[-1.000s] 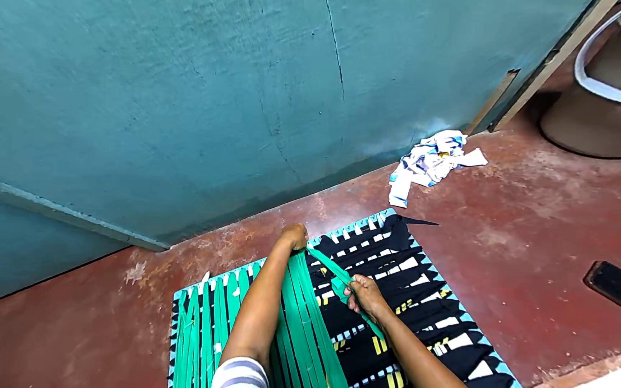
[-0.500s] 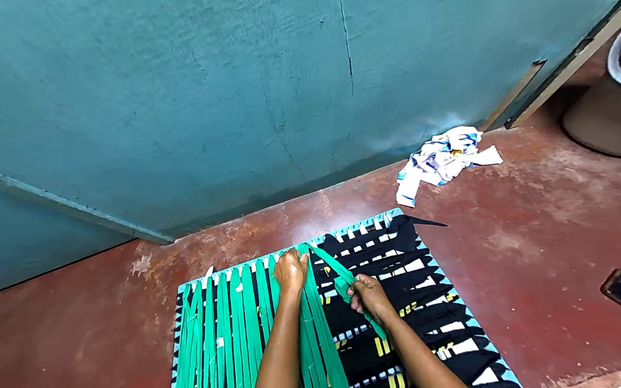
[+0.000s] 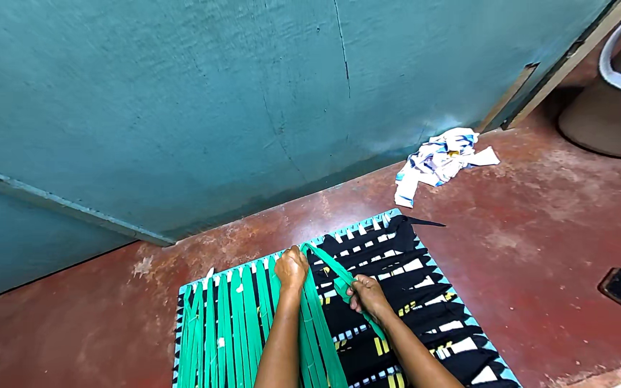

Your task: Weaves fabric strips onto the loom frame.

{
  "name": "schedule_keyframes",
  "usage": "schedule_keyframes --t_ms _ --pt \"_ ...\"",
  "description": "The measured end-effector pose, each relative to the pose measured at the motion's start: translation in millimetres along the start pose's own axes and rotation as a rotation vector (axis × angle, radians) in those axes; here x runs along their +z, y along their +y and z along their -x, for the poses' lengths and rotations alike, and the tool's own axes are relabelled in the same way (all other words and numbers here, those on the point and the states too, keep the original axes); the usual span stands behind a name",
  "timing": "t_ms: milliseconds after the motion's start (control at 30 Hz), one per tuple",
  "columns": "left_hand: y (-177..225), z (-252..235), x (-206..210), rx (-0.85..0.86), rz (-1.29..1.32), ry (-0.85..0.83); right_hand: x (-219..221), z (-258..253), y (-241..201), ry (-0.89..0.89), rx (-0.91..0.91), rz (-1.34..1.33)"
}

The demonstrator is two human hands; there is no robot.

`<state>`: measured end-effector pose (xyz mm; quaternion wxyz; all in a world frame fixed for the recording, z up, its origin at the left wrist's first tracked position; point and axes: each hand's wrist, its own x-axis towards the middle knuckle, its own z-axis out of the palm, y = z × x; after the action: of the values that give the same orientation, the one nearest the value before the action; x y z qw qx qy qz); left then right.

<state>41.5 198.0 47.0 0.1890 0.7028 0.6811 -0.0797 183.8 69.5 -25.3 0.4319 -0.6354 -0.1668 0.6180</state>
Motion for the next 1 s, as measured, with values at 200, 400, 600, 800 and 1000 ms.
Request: schedule_keyframes --t_ms 200,400,600,800,1000 --pt "-25 -14 57 0.456 0.201 0.675 0 0 2 0.002 -0.011 0.012" --pt "-28 -19 56 0.495 0.198 0.673 0 0 2 0.001 -0.012 0.012" --pt "-11 -16 28 0.321 0.080 0.444 0 1 1 -0.001 -0.024 0.014" --pt "0 -28 1 0.223 -0.056 0.152 0 1 2 -0.006 -0.021 0.003" --pt "-25 -37 -1 0.379 0.187 0.078 0 -1 4 -0.002 -0.023 0.001"
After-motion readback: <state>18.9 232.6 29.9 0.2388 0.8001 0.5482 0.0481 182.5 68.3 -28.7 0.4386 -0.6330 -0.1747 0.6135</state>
